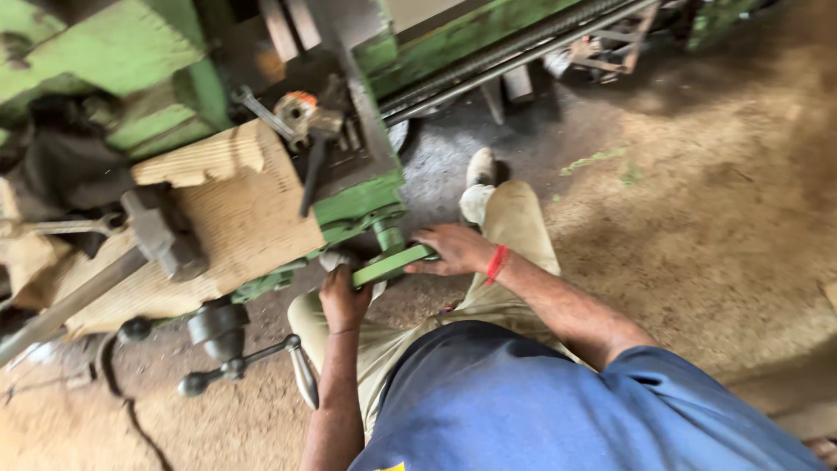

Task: The person operates a green industrial machine by repeatedly turning a green handwheel with both hands. The camera is head-mounted and shakes significantly during the task. The person is seated on the floor while working.

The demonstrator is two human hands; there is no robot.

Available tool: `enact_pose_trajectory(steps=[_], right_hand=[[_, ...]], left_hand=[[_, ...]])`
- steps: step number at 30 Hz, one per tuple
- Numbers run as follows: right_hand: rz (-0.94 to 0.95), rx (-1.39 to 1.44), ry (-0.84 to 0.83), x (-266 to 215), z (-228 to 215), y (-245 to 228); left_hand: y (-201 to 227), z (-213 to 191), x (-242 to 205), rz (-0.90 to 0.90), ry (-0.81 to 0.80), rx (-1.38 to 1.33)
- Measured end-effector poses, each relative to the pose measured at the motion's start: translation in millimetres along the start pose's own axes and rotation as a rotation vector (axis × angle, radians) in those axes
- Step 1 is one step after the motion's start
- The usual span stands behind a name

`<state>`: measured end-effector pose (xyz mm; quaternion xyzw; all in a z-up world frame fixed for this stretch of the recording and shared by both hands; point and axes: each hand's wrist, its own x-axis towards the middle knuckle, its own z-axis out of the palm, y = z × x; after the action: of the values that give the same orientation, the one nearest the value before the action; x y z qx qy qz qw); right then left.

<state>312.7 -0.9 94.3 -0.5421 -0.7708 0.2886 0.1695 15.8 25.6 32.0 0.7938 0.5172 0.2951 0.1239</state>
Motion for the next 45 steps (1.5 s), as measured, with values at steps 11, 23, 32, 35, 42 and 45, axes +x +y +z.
enact_pose_trajectory(steps=[11, 23, 32, 35, 42, 45], right_hand=[[0.001, -0.032, -0.053, 7.5, -10.7, -20.9], [0.046, -0.102, -0.081, 13.8, 6.5, -15.3], [0.043, -0.085, -0.093, 15.1, 3.4, -20.6], [0.076, -0.107, -0.116, 15.4, 3.6, -23.0], [0.071, -0.092, -0.131, 17.2, 0.1, -29.6], [0.100, -0.086, -0.154, 16.2, -0.7, -33.9]], left_hand=[[-15.6, 7.2, -11.2, -0.014, -0.015, -0.017], [6.7, -24.6, -9.7, 0.042, 0.040, -0.106], [5.1, -26.1, -10.7, 0.046, 0.063, -0.129], [3.8, -24.5, -10.8, 0.020, 0.037, -0.105], [1.1, -23.8, -11.9, 0.019, 0.040, -0.128], [-1.4, -21.2, -14.4, 0.018, 0.047, -0.133]])
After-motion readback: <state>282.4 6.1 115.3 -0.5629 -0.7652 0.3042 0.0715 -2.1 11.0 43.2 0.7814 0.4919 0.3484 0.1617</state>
